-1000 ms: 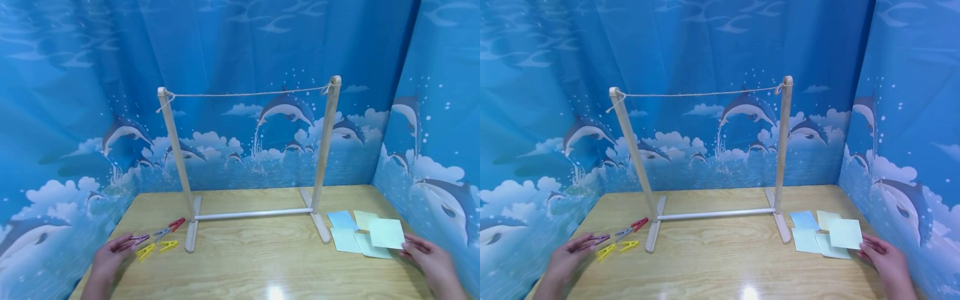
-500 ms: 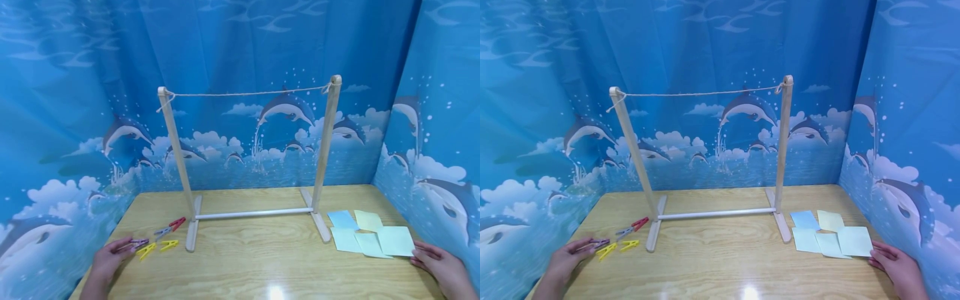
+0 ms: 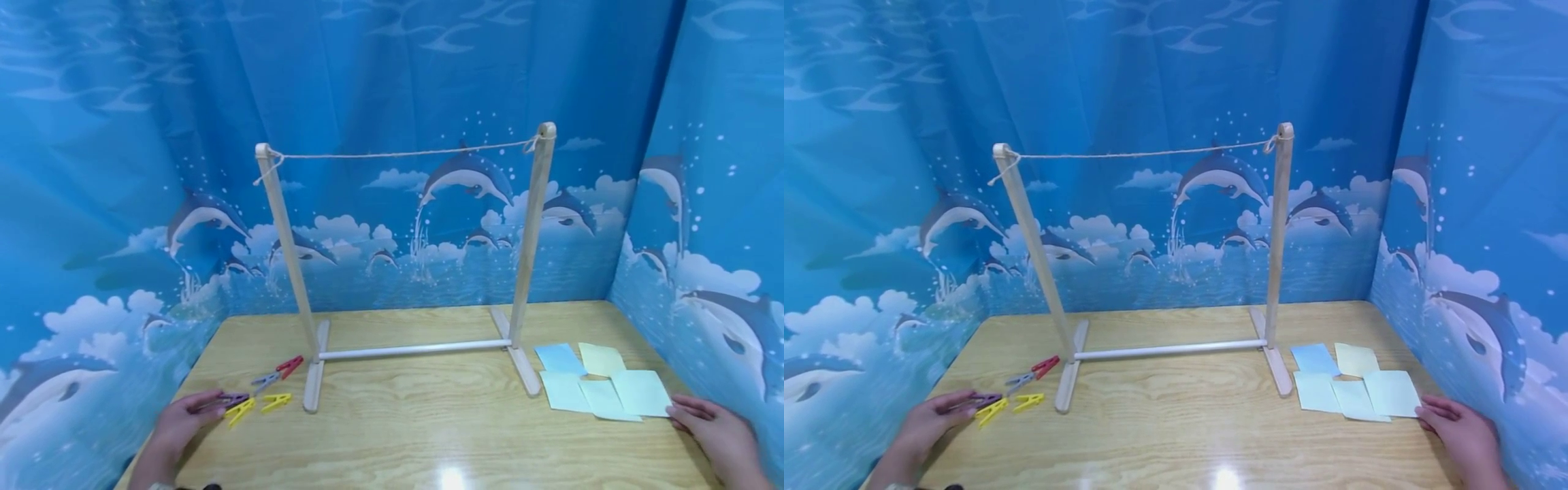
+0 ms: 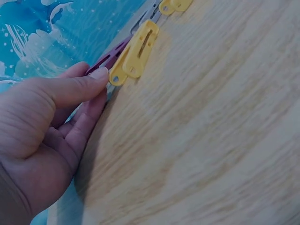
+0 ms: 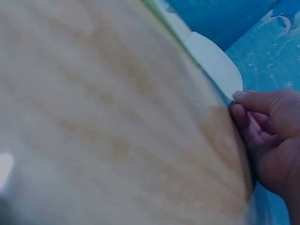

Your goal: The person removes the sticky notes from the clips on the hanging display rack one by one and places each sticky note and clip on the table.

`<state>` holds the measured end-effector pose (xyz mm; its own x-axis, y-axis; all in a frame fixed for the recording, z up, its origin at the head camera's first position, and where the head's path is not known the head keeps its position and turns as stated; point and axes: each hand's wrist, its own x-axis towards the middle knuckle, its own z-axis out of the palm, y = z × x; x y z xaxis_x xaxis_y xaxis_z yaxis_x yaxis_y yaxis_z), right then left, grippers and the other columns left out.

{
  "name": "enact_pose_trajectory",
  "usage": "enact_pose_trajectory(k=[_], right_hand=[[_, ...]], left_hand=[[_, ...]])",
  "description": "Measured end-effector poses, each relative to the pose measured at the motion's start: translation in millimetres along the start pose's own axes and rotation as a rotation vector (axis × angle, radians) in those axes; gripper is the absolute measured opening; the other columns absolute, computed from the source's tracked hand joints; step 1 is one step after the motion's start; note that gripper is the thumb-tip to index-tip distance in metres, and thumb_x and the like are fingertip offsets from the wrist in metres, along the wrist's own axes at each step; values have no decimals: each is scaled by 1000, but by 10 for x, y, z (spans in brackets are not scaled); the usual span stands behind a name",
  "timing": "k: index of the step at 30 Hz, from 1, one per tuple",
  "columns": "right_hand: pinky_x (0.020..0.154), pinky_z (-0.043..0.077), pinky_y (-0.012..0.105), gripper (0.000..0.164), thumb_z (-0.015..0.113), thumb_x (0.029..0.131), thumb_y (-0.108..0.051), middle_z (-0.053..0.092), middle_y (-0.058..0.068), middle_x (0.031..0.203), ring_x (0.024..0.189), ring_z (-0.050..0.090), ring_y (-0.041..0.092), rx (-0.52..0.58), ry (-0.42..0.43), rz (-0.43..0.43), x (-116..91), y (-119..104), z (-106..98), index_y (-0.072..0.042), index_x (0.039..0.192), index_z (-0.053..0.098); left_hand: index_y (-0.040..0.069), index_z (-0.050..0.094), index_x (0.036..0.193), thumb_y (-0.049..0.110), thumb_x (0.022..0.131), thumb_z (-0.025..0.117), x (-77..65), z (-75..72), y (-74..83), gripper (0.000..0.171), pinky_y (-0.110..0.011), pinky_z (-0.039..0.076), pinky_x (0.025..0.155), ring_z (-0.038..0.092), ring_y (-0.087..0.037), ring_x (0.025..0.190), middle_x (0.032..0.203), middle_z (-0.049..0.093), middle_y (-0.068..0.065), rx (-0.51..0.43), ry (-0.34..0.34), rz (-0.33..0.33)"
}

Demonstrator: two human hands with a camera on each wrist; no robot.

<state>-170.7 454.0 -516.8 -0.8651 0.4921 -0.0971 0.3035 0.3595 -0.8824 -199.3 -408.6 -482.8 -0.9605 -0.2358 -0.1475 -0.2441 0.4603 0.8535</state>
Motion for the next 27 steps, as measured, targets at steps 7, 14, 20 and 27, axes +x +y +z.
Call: enact_pose_trajectory(k=[7,14,20,27], right_hand=[[52,51,23,78,74,85,-44,71,-1,77,57,50,-9,-159,57,105,10,19,76,13,133,49],[72,51,36,81,72,83,-51,72,4,83,62,45,-11,-223,76,75,-43,15,107,11,131,52],[82,48,50,82,72,83,-51,72,8,85,61,43,-9,-199,65,116,-55,9,142,11,133,51],[74,51,46,78,68,87,-51,70,18,90,81,63,27,-254,104,69,-42,18,114,13,129,53]], left_hand=[[-1,48,137,24,82,79,21,-16,-15,68,-63,22,108,33,-49,132,143,42,-28,-1,-29,-30],[1,47,137,26,79,81,55,-17,-17,71,-68,18,106,29,-54,130,146,33,-31,26,-11,-82],[0,51,133,16,78,80,32,32,-70,65,-64,27,104,39,-52,126,140,42,-31,48,66,-65],[0,53,132,14,79,79,46,137,-41,61,-64,25,105,38,-51,127,140,44,-29,53,130,-57]])
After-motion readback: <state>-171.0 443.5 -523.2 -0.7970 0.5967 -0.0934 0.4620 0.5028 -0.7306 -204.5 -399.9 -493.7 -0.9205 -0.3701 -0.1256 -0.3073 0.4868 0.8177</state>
